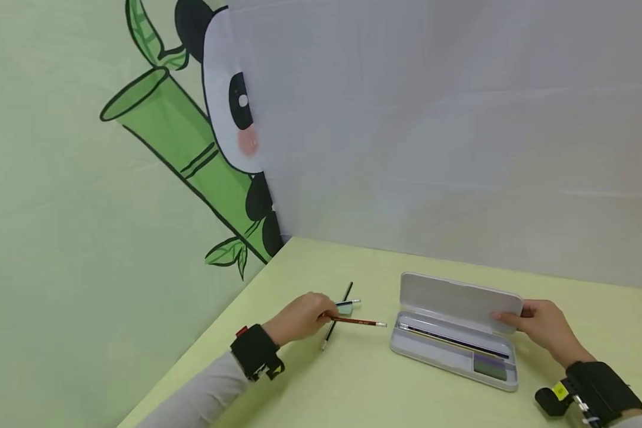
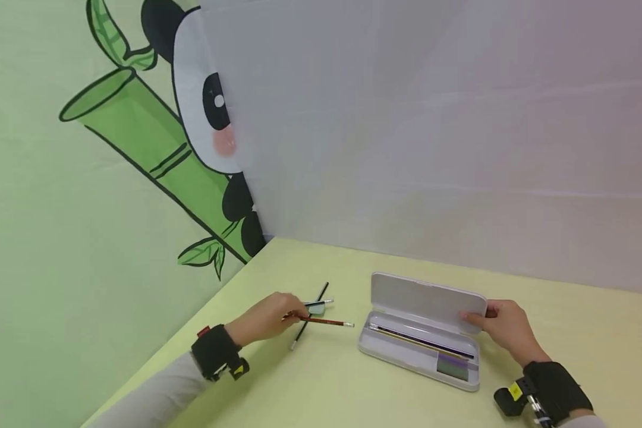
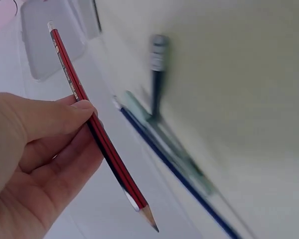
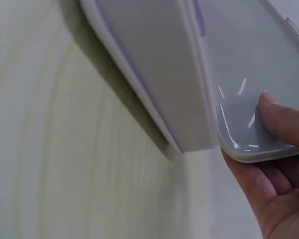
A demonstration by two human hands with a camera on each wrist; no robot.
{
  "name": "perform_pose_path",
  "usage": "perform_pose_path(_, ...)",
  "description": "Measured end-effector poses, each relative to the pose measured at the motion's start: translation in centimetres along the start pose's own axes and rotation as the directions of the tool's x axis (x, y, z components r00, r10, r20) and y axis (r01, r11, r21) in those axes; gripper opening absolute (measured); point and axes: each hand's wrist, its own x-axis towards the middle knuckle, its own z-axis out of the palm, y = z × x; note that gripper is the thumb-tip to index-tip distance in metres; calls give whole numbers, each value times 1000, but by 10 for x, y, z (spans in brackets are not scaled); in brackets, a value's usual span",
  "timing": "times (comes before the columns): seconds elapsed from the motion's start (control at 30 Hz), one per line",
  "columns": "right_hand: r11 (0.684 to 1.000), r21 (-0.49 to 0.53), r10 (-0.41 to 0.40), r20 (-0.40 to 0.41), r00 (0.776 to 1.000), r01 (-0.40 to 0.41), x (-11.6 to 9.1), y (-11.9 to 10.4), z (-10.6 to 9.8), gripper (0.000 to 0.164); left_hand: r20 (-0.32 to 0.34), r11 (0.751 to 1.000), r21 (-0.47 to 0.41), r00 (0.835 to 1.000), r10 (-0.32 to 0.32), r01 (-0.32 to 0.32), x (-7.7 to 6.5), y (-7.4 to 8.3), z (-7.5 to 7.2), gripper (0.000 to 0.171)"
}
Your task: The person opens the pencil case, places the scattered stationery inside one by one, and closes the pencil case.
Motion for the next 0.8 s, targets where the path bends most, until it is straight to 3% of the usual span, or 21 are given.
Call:
perform_pose_path(0.13,999,-27,44,-77,996,-46,-17,11,-21,39,-5,994,0,994,105,-105,49,20,-12,13)
perform_pose_path(0.23,997,-10,70,-86,994,-71,-26,13,-26,38,20,990,-24,990,139,-139,69,33,-16,12)
perform_pose_path(0.33,997,5,81,-85,993,-81,-29,11,-21,38,31,987,-30,986,161,-160,77,43,-18,13)
perform_pose_path(0.57,999,41,37,-98,994,-33,-18,-2,-1,31,-24,978,-55,979,202,-203,83,56,-19,14)
perform_pose_path(0.8,995,90,41,-80,996,-34,-7,-7,15,28,-33,970,-104,975,219,-222,94,68,-7,16)
